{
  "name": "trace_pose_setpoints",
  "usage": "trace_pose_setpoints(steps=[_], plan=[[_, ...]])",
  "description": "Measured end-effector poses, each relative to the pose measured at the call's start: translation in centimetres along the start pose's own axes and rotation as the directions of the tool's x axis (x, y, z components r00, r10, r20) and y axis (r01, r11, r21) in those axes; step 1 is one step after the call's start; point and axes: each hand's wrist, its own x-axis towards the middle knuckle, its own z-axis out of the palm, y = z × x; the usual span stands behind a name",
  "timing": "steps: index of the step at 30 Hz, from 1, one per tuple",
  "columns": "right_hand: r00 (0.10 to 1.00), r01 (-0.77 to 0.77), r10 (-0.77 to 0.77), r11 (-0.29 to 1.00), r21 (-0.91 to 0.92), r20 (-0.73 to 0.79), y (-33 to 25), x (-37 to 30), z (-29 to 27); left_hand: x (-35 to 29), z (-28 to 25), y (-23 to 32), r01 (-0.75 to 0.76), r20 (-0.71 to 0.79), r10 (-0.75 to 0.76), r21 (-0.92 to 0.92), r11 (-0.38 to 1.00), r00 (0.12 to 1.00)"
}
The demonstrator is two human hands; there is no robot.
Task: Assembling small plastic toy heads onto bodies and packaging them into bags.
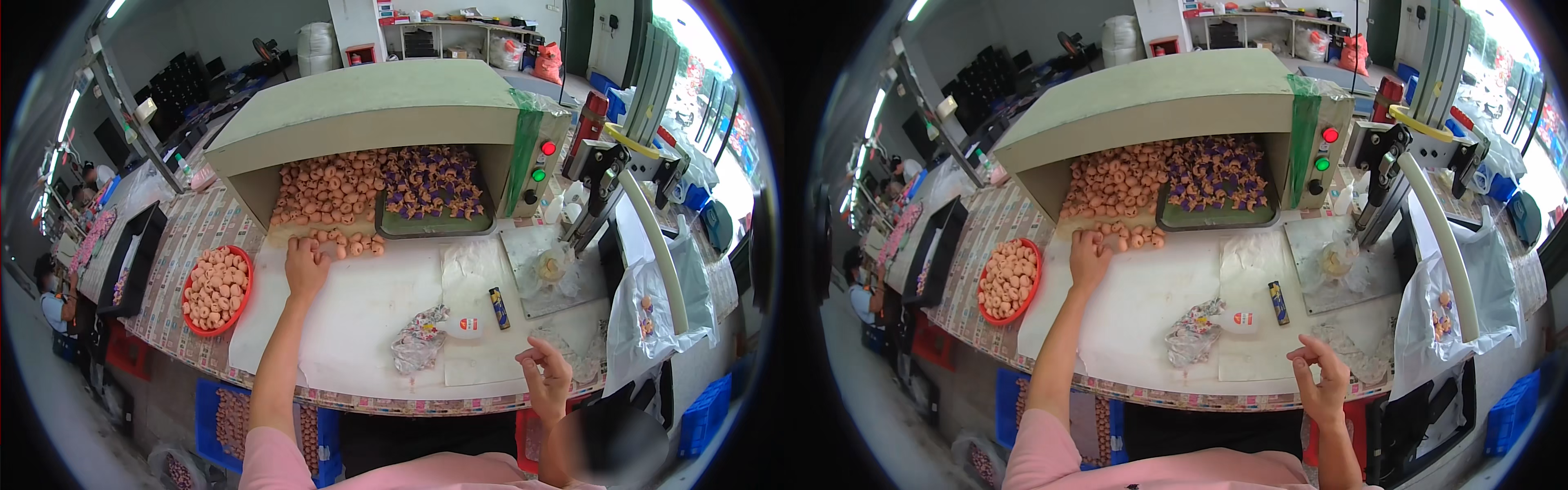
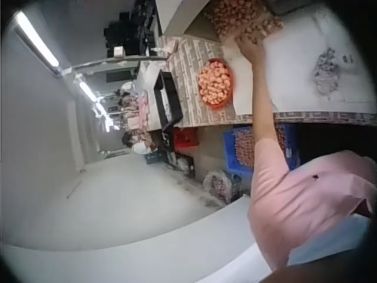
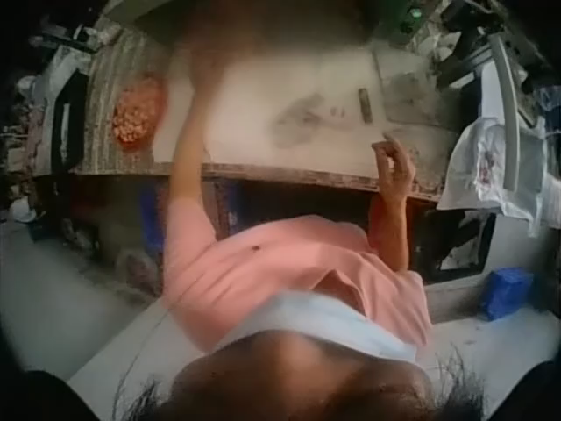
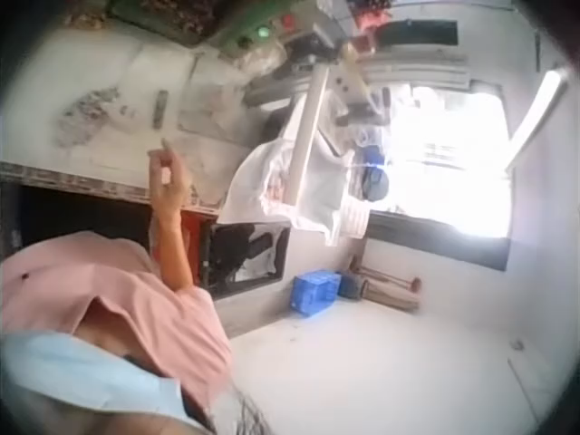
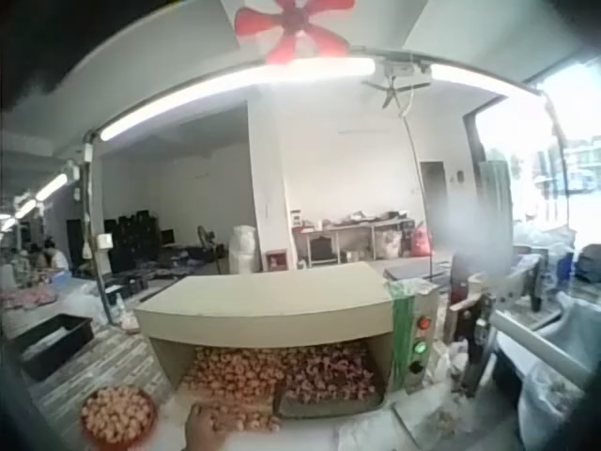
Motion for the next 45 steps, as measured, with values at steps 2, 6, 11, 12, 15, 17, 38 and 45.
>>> trace_pose_setpoints(steps=[2,6,11,12,15,17,38,45], plan=[[1.0,0.001,-0.001,1.0,-0.022,0.017,0.1,0.1,0.4,-0.8,-1.0,1.5,-0.15,0.066,0.147,0.04,0.988,0.987],[0.999,-0.015,0.017,0.999,-0.048,0.047,0.1,-0.1,0.7,-2.3,-3.2,3.8,-0.163,0.226,0.147,0.057,0.985,0.963],[0.997,-0.037,0.04,0.998,-0.044,0.059,-0.1,0.1,1.1,-4.0,-3.7,3.1,-0.298,0.209,0.283,0.043,0.954,0.936],[0.998,-0.027,0.029,0.999,-0.027,0.063,0.0,0.0,1.3,-4.2,-3.7,3.4,-0.302,0.211,0.287,0.043,0.952,0.934],[0.998,0.0,0.003,0.999,-0.044,0.068,-0.1,0.6,1.5,-5.0,-3.0,4.8,-0.055,0.209,0.117,-0.281,0.958,0.971],[0.997,0.014,-0.009,0.998,-0.069,0.074,-0.1,1.1,1.8,-5.8,-2.9,5.6,0.541,0.49,-0.255,-0.633,0.554,0.834],[0.93,0.247,-0.077,0.855,-0.456,0.359,2.8,6.5,5.7,-11.3,-0.2,12.8,0.566,0.586,-0.107,-0.696,0.441,0.804],[0.965,0.211,-0.153,0.934,-0.288,0.211,2.3,5.0,5.3,-11.7,0.7,13.9,0.137,0.256,0.055,-0.67,0.729,0.965]])
